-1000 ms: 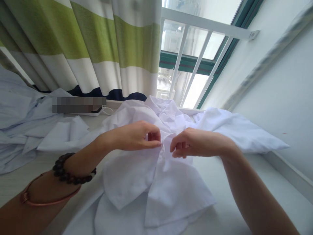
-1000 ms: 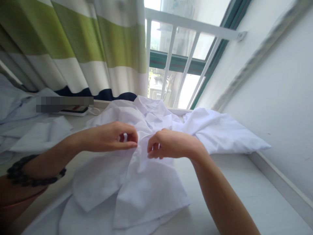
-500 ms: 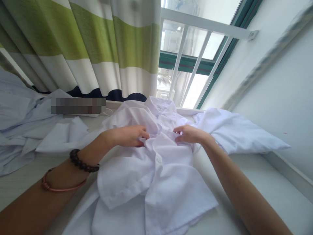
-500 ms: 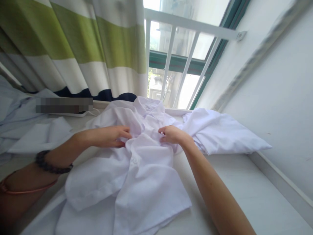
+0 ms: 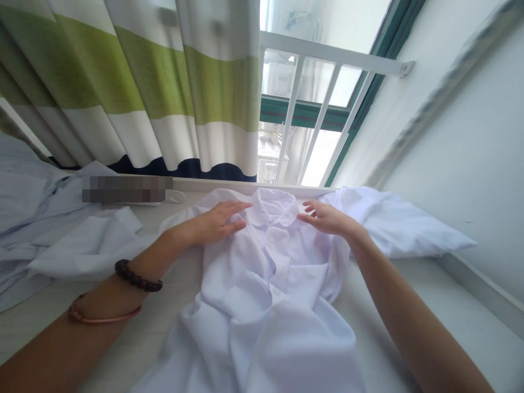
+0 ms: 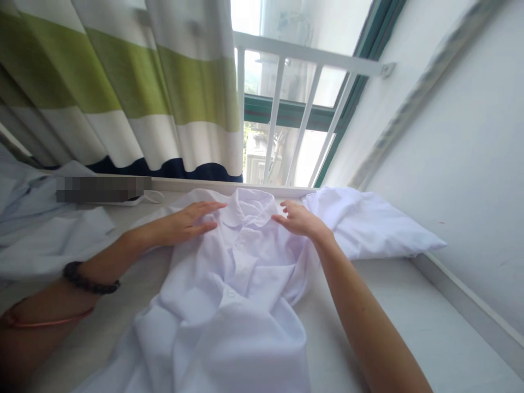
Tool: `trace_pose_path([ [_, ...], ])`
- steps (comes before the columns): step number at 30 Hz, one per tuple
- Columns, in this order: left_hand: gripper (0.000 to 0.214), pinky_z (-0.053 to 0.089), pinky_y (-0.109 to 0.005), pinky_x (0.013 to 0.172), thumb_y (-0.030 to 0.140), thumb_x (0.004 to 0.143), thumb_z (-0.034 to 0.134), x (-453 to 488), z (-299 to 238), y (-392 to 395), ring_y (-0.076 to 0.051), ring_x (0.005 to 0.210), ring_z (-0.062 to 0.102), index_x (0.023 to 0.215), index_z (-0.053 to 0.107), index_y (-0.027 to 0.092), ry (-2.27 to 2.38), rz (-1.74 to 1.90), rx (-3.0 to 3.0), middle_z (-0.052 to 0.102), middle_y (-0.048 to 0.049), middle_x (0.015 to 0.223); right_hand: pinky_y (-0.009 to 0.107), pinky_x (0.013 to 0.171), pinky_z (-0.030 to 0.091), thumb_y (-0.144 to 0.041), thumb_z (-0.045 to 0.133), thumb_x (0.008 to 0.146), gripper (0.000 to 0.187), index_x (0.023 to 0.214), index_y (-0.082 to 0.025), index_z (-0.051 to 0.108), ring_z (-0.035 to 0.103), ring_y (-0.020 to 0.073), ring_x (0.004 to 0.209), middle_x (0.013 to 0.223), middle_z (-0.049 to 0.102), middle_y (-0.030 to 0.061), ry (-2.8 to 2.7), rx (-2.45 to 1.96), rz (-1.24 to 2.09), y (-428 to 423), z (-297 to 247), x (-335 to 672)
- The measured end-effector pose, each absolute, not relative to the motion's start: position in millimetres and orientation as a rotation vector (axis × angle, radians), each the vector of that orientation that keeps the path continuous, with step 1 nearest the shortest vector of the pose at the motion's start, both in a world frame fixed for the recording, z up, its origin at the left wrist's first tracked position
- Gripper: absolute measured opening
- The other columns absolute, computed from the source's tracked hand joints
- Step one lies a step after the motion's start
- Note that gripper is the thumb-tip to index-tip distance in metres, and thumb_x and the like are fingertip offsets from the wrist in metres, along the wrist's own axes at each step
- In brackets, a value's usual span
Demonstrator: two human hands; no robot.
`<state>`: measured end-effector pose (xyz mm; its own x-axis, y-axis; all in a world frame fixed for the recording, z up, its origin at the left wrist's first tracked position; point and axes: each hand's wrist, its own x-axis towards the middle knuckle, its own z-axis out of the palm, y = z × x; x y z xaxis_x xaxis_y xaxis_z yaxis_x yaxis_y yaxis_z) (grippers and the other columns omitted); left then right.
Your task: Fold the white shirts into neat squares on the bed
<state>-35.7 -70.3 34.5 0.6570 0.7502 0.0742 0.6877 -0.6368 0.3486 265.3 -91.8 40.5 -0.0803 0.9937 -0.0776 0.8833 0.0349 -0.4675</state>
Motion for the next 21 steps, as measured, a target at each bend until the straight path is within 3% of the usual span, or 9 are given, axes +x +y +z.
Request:
trace_pose_path([
  [3,0.055,0.024,-0.039,0.112,0.045,0.093,0.036,-36.6,29.1,-70.2,-0.025,0.137,0.032,0.143,0.04,0.022,1.157,-0.082,2.538,0.038,-0.0077,0.149,0.033,0.086,0.047,-0.063,0.045,0.087,0.061,0.128,-0.018,0.051,0.06,0.0246,0.104,0.127,0.058,0.0139,-2.019,-1.812,0.804,-84.2,25.6,262.1],
  [6,0.045,0.038,-0.035,0.1,0.048,0.09,0.042,-33.7,51.9,-85.0,-0.026,0.116,0.055,0.123,0.062,0.026,1.148,-0.324,2.437,0.061,-0.0058,0.129,0.029,0.075,0.05,-0.072,0.028,0.087,0.067,0.097,-0.015,0.062,0.065,0.0199,0.085,0.106,0.065,0.013,-1.941,-1.681,1.022,-82.7,23.4,260.0],
  [8,0.039,0.043,-0.031,0.09,0.05,0.088,0.043,-31.0,68.7,-93.0,-0.024,0.101,0.062,0.106,0.07,0.027,1.117,-0.337,2.383,0.069,-0.0026,0.113,0.027,0.065,0.05,-0.074,0.023,0.087,0.07,0.081,-0.014,0.059,0.064,0.0166,0.07,0.091,0.066,0.012,-1.878,-1.661,1.133,-84.2,26.0,257.9],
  [12,0.055,0.045,-0.032,0.07,0.062,0.087,0.034,-30.1,78.1,-83.5,-0.024,0.074,0.064,0.089,0.068,0.02,1.445,-0.186,2.365,0.07,-0.0061,0.079,0.026,0.056,0.047,-0.074,0.025,0.087,0.065,0.078,-0.016,0.053,0.061,0.0152,0.058,0.075,0.063,0.0077,-1.887,-1.752,1.049,-88.7,29.3,249.0],
  [14,0.064,0.044,-0.034,0.07,0.069,0.086,0.028,-30.3,73.9,-68.8,-0.026,0.076,0.063,0.094,0.065,0.017,1.673,-0.049,2.385,0.069,-0.0093,0.083,0.027,0.06,0.047,-0.073,0.02,0.088,0.066,0.072,-0.017,0.053,0.061,0.0173,0.06,0.066,0.061,0.0064,-2.004,-1.809,0.917,-90.2,29.2,243.6],
  [16,0.07,0.044,-0.036,0.077,0.072,0.084,0.029,-28.8,68.3,-53.7,-0.028,0.089,0.062,0.105,0.061,0.014,1.737,0.016,2.399,0.067,-0.014,0.103,0.028,0.066,0.046,-0.072,0.024,0.088,0.065,0.069,-0.017,0.055,0.062,0.0199,0.069,0.067,0.063,0.0073,-2.076,-1.831,0.819,-91.1,29.7,240.5],
  [18,0.076,0.044,-0.037,0.085,0.075,0.08,0.034,-26.4,61.9,-41.5,-0.03,0.103,0.059,0.118,0.056,0.013,1.642,-0.031,2.391,0.062,-0.0169,0.12,0.028,0.07,0.047,-0.069,0.039,0.085,0.057,0.077,-0.017,0.062,0.063,0.0217,0.08,0.082,0.068,0.0077,-2.094,-1.792,0.858,-91.7,31.9,242.1],
  [21,0.081,0.042,-0.038,0.09,0.075,0.068,0.054,-27.1,51.7,-29.4,-0.035,0.116,0.051,0.125,0.055,0.017,1.493,-0.12,2.426,0.057,-0.016,0.129,0.027,0.076,0.047,-0.055,0.063,0.077,0.042,0.098,-0.02,0.067,0.062,0.0227,0.095,0.104,0.068,0.0057,-2.149,-1.581,1.065,-92.0,37.4,254.0],
])
